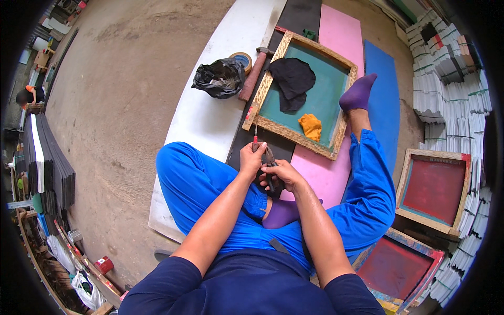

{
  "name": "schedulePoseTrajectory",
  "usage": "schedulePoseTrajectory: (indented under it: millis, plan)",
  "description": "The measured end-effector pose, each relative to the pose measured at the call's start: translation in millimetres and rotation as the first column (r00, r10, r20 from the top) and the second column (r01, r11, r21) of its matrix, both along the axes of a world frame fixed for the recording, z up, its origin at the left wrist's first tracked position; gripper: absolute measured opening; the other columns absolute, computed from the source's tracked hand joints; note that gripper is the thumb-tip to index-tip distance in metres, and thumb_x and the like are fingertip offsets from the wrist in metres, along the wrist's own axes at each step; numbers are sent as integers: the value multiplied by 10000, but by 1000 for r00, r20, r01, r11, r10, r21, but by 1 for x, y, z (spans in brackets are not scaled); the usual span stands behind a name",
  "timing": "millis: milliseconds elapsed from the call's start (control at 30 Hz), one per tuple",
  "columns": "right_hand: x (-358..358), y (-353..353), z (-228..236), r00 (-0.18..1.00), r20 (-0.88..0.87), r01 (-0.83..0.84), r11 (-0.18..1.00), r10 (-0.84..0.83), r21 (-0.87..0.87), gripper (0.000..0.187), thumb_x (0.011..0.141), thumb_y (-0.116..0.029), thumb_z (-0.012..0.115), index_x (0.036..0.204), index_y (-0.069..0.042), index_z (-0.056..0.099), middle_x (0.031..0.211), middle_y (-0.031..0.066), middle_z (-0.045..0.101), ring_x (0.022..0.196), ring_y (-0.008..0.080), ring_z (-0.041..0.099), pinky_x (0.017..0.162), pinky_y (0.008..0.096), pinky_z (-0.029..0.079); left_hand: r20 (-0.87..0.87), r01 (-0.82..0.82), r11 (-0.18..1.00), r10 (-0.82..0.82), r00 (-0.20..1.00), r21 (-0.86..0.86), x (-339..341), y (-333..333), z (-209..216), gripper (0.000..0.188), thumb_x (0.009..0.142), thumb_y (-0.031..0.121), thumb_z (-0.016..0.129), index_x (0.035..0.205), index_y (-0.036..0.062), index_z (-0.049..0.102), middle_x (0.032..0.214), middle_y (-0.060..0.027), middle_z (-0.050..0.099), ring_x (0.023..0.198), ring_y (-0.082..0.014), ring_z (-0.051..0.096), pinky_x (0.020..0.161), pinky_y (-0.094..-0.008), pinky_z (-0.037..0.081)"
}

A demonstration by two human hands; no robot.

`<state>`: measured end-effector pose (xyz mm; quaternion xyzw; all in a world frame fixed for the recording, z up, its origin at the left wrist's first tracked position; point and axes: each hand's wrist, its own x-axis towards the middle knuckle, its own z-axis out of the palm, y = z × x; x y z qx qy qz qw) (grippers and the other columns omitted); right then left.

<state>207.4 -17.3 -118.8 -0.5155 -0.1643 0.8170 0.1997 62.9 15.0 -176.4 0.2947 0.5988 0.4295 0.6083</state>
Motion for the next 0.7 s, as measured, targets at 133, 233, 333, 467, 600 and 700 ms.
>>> schedulePoseTrajectory:
  millis: [133,233,333,467,600,700]
  plan:
    - [4,-11,-17,1000,25,-2,999,1,40,221,921,-188,721,1059,-36,639,844,101,675,675,195,689,553,349,591,-141,-64,998,66,988,17,2,2,-1,236,895,262,772,896,40,693,684,10,627,545,-73,530,444,-245,372]
    - [9,-18,-24,988,141,-64,997,58,39,253,927,-226,728,1073,-35,649,795,78,650,638,183,675,516,340,570,-401,38,998,-14,916,50,-5,2,2,308,865,308,794,810,23,691,643,-3,613,590,-104,552,498,-292,406]
    - [16,-21,-26,992,118,-37,999,39,-26,286,966,-260,672,1128,-28,627,834,97,681,657,204,700,509,352,576,-545,68,997,-41,838,30,-6,-3,14,401,830,382,811,728,18,674,618,-18,599,585,-133,544,573,-351,429]
    - [29,-23,-19,991,130,-13,1000,15,-18,331,994,-322,620,1133,-23,585,911,121,724,731,211,730,488,330,529,-539,96,995,-74,839,13,-3,-2,12,392,872,373,770,718,30,658,607,-20,595,576,-125,523,560,-344,412]
    - [49,-21,-14,984,178,26,1000,-25,-1,340,1009,-308,593,1185,-18,575,953,146,725,785,231,740,539,360,570,-558,132,991,-94,825,28,1,-2,13,378,884,369,740,779,12,673,652,-100,655,601,-213,621,600,-390,468]
    - [71,-19,-9,958,281,54,998,-60,30,320,1008,-282,584,1176,-11,568,935,164,710,765,249,736,545,387,593,-547,166,984,-105,830,64,5,-4,15,353,882,348,737,793,12,680,655,-97,658,604,-207,623,601,-387,469]
